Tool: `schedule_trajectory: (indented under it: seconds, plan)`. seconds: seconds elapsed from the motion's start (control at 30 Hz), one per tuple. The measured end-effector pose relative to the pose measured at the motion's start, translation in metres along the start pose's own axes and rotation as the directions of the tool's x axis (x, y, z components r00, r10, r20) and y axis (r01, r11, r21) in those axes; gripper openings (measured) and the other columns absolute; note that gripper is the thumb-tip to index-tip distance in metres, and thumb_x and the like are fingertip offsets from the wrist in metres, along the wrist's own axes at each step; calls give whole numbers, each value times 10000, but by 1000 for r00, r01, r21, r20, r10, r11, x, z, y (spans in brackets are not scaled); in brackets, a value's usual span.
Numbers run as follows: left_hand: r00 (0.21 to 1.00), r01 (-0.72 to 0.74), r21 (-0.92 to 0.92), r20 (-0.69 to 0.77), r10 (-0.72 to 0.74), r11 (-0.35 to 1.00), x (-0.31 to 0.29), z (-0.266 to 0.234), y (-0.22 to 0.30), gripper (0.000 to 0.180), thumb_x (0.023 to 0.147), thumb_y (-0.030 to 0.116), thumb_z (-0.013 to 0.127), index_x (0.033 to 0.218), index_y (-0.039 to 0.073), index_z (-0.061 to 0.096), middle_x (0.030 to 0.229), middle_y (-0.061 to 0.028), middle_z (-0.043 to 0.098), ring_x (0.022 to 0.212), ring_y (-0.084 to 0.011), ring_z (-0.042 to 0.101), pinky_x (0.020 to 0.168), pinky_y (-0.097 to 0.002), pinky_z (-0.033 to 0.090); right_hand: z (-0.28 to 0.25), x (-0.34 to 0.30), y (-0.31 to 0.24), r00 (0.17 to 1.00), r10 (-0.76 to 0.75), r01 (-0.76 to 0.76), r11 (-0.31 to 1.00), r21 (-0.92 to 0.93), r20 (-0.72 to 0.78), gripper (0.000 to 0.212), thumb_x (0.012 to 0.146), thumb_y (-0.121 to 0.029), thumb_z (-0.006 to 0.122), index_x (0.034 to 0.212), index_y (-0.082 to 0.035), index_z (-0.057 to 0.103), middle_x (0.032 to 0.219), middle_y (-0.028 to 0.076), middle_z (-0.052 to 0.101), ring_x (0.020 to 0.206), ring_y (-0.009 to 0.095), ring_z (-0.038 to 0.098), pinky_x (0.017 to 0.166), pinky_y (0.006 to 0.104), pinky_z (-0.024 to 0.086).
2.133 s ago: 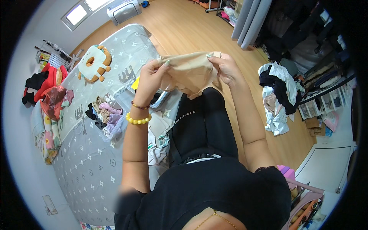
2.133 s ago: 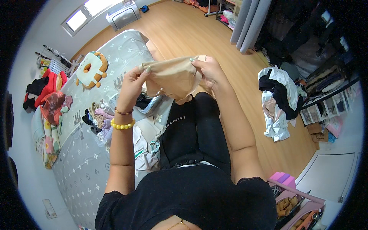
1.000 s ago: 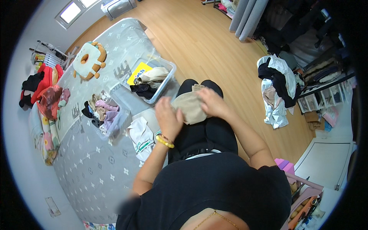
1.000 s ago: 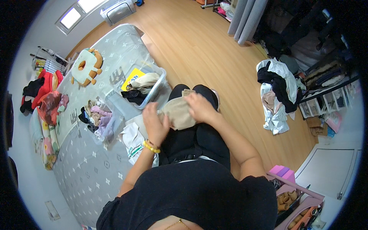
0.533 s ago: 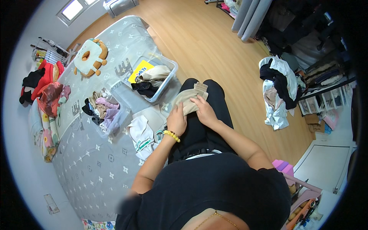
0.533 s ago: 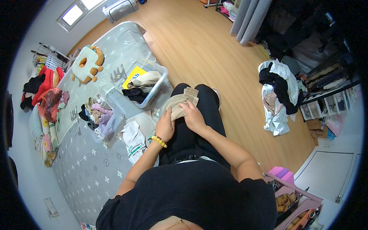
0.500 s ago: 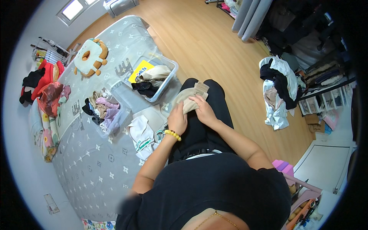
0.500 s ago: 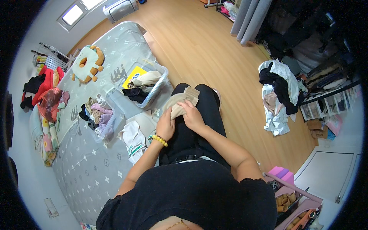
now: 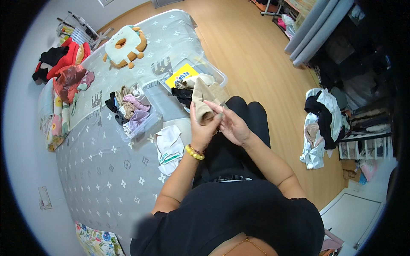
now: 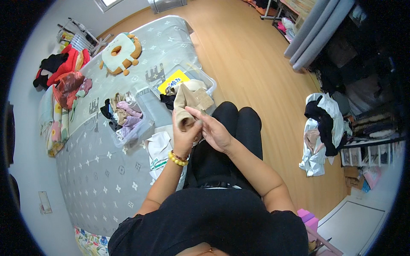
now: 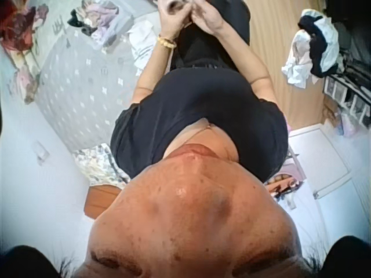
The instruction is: The person sits on the floor and folds various small clothing items, including underwear and socks, one by one. They place each folded item into a clear plastic storage bin positioned on the bed.
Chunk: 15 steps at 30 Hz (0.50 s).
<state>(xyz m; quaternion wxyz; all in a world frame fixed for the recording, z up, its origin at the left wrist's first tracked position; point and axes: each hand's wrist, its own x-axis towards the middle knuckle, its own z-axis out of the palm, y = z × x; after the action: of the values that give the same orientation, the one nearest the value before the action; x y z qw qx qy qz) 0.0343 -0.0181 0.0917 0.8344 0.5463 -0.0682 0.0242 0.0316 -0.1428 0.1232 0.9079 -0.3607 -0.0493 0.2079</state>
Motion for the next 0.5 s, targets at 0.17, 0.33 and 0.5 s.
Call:
schedule_trajectory:
  seconds: [0.17,0.33,0.5]
  plan:
    - [987,106,-210,-99,-129,972,24,-53,11,546,902,-33,630,1406,45,437,1237,-40,575,1070,-131,580,920,-298,493,-17,43,-2,918,-386,196,632,-750,-86,321,906,-99,640,1208,6,606,1147,60,599,996,127,589,874,269,477]
    - [934,325,-346,-26,-355,880,37,-104,27,398,906,-23,600,1295,39,545,1198,-95,643,1053,-234,659,875,-402,573,-35,85,-12,946,-241,79,819,-569,-216,638,846,-252,771,1358,-8,480,1285,106,560,1139,221,580,942,345,482]
    - [879,466,-330,63,-473,821,63,-125,32,397,882,-17,609,1270,24,540,1167,-112,643,1002,-226,674,849,-379,583,-19,102,-10,941,335,-325,933,-151,41,517,858,-65,711,1337,-42,519,1204,101,641,1067,183,637,905,334,524]
